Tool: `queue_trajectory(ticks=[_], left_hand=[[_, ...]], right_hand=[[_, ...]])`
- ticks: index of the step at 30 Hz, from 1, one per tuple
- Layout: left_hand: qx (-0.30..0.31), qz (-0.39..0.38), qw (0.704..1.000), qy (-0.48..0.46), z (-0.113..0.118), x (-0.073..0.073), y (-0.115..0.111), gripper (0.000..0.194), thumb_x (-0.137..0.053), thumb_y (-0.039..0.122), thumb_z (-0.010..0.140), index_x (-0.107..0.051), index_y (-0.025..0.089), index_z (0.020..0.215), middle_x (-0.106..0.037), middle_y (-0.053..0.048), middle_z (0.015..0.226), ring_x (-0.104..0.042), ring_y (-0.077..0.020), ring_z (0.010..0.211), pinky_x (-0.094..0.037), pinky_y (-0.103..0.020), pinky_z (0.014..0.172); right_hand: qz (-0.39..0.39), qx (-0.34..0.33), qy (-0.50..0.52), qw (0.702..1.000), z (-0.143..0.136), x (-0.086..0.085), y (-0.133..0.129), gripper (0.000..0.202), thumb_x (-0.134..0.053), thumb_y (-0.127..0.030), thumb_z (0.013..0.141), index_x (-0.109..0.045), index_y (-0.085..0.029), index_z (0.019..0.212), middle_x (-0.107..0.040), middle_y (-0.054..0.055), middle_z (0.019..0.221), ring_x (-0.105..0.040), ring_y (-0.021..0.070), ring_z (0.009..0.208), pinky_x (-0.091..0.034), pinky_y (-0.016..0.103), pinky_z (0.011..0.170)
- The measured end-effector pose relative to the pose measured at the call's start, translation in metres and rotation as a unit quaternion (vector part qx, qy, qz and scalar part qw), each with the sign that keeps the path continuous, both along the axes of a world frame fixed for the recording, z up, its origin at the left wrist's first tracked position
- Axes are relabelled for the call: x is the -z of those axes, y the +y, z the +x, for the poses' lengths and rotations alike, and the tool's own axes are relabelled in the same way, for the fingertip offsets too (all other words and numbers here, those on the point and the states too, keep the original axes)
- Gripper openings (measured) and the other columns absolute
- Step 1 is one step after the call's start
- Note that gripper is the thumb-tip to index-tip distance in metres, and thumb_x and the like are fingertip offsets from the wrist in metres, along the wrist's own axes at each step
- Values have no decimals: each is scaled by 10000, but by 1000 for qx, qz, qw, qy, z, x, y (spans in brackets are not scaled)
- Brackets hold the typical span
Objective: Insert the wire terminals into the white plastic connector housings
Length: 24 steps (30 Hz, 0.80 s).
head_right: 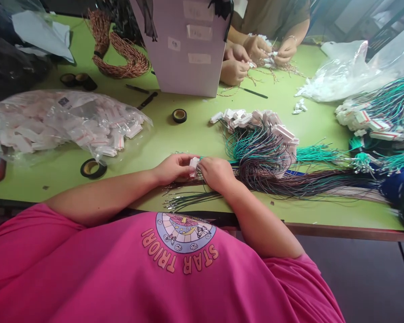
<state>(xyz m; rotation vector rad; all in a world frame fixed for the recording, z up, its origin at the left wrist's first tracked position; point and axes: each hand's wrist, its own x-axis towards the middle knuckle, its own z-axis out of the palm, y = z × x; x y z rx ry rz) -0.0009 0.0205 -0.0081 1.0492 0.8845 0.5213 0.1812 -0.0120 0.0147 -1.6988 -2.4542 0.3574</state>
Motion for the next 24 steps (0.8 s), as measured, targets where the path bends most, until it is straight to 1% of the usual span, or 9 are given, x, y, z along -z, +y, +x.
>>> queue_trajectory(ticks=[3, 8, 12, 16, 18, 19, 21, 23, 24], left_hand=[[-7, 9, 1000, 4, 0, 0, 0, 472, -739, 161, 688, -617, 111, 1141, -679, -34, 916, -608, -98, 729, -515, -262, 701], [0, 23, 1000, 7, 0, 1, 1, 452, -761, 152, 655, -631, 109, 1086, -679, -24, 887, -605, -97, 743, -516, -258, 723], [9, 29, 999, 9, 1, 2, 3, 458, -777, 149, 641, -634, 108, 1074, -672, -20, 875, -603, -97, 737, -515, -257, 715], [-1, 32, 999, 4, 0, 1, 2, 429, -780, 171, 652, -594, 127, 1036, -649, -7, 884, -608, -105, 756, -515, -256, 706], [1, 39, 999, -4, -1, 1, 2, 428, -782, 200, 667, -573, 136, 1034, -637, -4, 895, -609, -110, 775, -513, -256, 709], [7, 44, 999, -9, -1, 0, 2, 436, -785, 214, 672, -566, 138, 1041, -635, -5, 897, -611, -112, 782, -510, -256, 711], [24, 44, 998, -22, -2, 0, 2, 471, -798, 222, 666, -555, 137, 1061, -639, -15, 903, -621, -119, 786, -509, -268, 719], [39, 28, 998, -25, -2, 1, 2, 510, -816, 200, 644, -556, 128, 1077, -649, -38, 929, -640, -130, 789, -517, -299, 743], [41, 21, 999, -20, -2, 2, 2, 522, -822, 182, 633, -562, 124, 1081, -654, -54, 954, -651, -136, 797, -522, -319, 764]], right_hand=[[-2, 27, 76, 997, 3, 6, 3, 228, -494, -235, 902, -705, -185, 831, -735, 70, 846, -608, 172, 743, -378, 267, 688], [-19, 24, 83, 996, 1, 11, 4, 222, -504, -216, 874, -691, -185, 759, -718, 59, 760, -579, 165, 679, -361, 262, 643], [-30, 29, 124, 991, 4, 12, 6, 235, -502, -225, 871, -689, -185, 735, -705, 42, 718, -558, 149, 647, -364, 251, 630], [-79, 52, 183, 978, 9, 8, 10, 240, -528, -297, 865, -714, -170, 781, -695, 25, 699, -552, 132, 625, -369, 239, 602], [-78, 25, 182, 980, 9, 3, 9, 266, -561, -371, 859, -728, -164, 866, -711, 39, 769, -578, 144, 679, -383, 246, 630], [-67, 5, 160, 985, 8, -2, 8, 279, -584, -400, 847, -729, -164, 878, -712, 49, 793, -586, 156, 707, -386, 257, 651], [-46, -16, 94, 994, 11, -14, 4, 234, -628, -383, 810, -717, -167, 804, -694, 57, 754, -581, 174, 705, -379, 282, 669], [-29, 13, 72, 997, 22, -33, -2, 156, -622, -291, 794, -687, -172, 718, -668, 61, 695, -569, 180, 673, -372, 299, 666], [-13, 43, 98, 994, 31, -45, -6, 134, -599, -249, 801, -686, -174, 733, -670, 68, 709, -572, 183, 680, -377, 304, 667]])
